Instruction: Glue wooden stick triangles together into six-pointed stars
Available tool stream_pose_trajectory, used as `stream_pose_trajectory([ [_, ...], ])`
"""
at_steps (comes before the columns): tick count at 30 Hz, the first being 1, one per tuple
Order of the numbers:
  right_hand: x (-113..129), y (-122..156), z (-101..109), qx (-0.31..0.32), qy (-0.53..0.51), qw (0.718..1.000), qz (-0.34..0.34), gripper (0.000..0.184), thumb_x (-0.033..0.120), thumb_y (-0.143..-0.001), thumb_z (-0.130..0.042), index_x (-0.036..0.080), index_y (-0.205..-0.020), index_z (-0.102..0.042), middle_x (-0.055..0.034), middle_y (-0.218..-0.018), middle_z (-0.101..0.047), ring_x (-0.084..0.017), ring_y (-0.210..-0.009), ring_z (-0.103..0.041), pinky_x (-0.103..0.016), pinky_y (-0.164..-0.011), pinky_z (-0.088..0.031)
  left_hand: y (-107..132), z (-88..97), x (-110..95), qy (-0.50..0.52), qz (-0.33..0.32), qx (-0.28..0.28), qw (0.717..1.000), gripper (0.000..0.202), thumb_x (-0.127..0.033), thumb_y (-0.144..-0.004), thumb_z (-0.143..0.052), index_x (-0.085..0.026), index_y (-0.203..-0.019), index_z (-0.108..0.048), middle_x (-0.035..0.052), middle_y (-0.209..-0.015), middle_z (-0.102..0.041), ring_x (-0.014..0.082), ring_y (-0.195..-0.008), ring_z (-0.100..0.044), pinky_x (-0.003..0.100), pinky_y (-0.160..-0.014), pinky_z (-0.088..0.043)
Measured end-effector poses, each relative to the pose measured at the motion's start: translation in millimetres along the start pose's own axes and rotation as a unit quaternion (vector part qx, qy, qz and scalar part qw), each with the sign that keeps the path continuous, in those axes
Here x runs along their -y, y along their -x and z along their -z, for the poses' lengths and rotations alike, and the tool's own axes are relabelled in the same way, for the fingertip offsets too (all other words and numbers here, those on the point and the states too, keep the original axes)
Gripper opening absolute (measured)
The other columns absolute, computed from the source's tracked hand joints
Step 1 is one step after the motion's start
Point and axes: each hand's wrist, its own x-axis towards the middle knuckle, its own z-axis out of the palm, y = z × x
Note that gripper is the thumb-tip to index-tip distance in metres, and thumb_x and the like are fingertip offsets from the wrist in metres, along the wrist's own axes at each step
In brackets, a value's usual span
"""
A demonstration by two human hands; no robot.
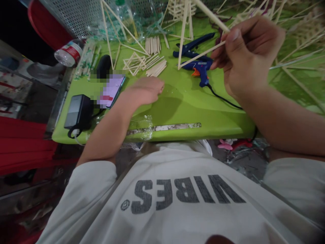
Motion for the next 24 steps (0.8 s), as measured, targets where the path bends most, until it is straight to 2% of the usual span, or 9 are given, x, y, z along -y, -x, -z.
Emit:
stream_pose_trajectory([
  [3,2.3,-0.3,-2.0,-0.012,-0.016,1.0,0.001,0.05,0.096,-0.091,-0.099,0.047,-0.093,-0.087,0.0015,-0.09,-0.085,-0.03,-0.068,-0.071,-0.055,-0.064,-0.067,10.9,12.8,-8.6,-0.016,0.069,0.028,0.997,0.02,-0.028,-0.116,-0.069,-0.027,-0.133,-0.078,0.0139,-0.113,-0.079,0.0391,-0.116,-0.08,0.064,-0.113,-0.063],
  [6,4.1,-1.6,-5.8,-0.014,-0.025,1.0,0.007,0.048,0.092,-0.09,-0.104,0.046,-0.093,-0.087,0.0013,-0.087,-0.086,-0.03,-0.068,-0.073,-0.053,-0.061,-0.062,19.6,25.5,-13.0,0.012,0.067,0.039,0.997,0.026,-0.032,-0.123,-0.059,-0.026,-0.144,-0.073,0.0153,-0.122,-0.08,0.0353,-0.112,-0.077,0.058,-0.1,-0.063],
  [8,4.3,-2.4,-7.4,-0.018,-0.041,0.999,0.028,0.047,0.087,-0.092,-0.105,0.043,-0.092,-0.088,0.0013,-0.084,-0.085,-0.029,-0.064,-0.072,-0.051,-0.055,-0.053,19.9,27.3,-12.4,0.011,0.052,0.027,0.998,0.034,-0.041,-0.127,-0.05,-0.027,-0.143,-0.076,0.0154,-0.121,-0.082,0.0344,-0.108,-0.076,0.057,-0.096,-0.063],
  [10,4.1,-2.6,-7.1,-0.019,-0.058,0.997,0.048,0.049,0.087,-0.096,-0.102,0.04,-0.091,-0.089,0.0012,-0.08,-0.083,-0.027,-0.059,-0.07,-0.049,-0.051,-0.046,15.8,23.8,-10.8,-0.001,0.037,0.009,0.999,0.047,-0.051,-0.128,-0.042,-0.028,-0.138,-0.082,0.0162,-0.118,-0.083,0.0369,-0.109,-0.078,0.059,-0.1,-0.065],
  [13,3.6,-1.7,-3.2,-0.001,-0.042,0.998,0.041,0.038,0.079,-0.102,-0.101,0.042,-0.097,-0.092,0.0005,-0.086,-0.085,-0.028,-0.065,-0.073,-0.051,-0.055,-0.051,6.0,14.5,-10.1,-0.006,0.026,-0.011,1.0,0.058,-0.059,-0.13,-0.04,-0.026,-0.13,-0.088,0.0185,-0.119,-0.086,0.0414,-0.119,-0.083,0.061,-0.111,-0.067],
  [15,2.2,-1.7,-1.0,0.007,-0.03,0.999,0.034,0.031,0.075,-0.103,-0.102,0.045,-0.1,-0.093,-0.0001,-0.09,-0.086,-0.03,-0.07,-0.075,-0.053,-0.059,-0.055,0.2,9.3,-10.8,-0.011,0.015,-0.021,1.0,0.049,-0.052,-0.129,-0.049,-0.024,-0.127,-0.089,0.0175,-0.125,-0.088,0.0403,-0.123,-0.084,0.058,-0.114,-0.068],
  [18,-3.4,-4.8,-2.7,-0.004,-0.033,0.999,0.038,0.04,0.083,-0.097,-0.103,0.045,-0.097,-0.092,0.0001,-0.087,-0.085,-0.029,-0.065,-0.071,-0.053,-0.056,-0.054,-4.5,5.9,-11.8,-0.006,-0.012,-0.034,0.999,0.031,-0.037,-0.122,-0.063,-0.026,-0.128,-0.092,0.0119,-0.139,-0.09,0.035,-0.129,-0.084,0.052,-0.119,-0.069],
  [22,-10.2,-9.6,-9.3,-0.036,-0.068,0.995,0.069,0.058,0.093,-0.093,-0.101,0.037,-0.088,-0.086,0.0029,-0.074,-0.079,-0.021,-0.053,-0.066,-0.043,-0.045,-0.042,-5.4,6.8,-11.9,0.024,-0.037,-0.033,0.998,0.037,-0.026,-0.116,-0.064,-0.03,-0.132,-0.097,0.0081,-0.151,-0.09,0.0325,-0.143,-0.082,0.051,-0.135,-0.064],
  [24,-9.2,-9.2,-10.3,-0.026,-0.066,0.995,0.074,0.058,0.093,-0.096,-0.099,0.036,-0.089,-0.086,0.0035,-0.074,-0.079,-0.02,-0.054,-0.068,-0.041,-0.044,-0.042,-5.1,7.0,-12.1,0.036,-0.032,-0.029,0.998,0.041,-0.024,-0.115,-0.063,-0.032,-0.135,-0.098,0.0068,-0.154,-0.091,0.0326,-0.145,-0.082,0.051,-0.139,-0.063],
])
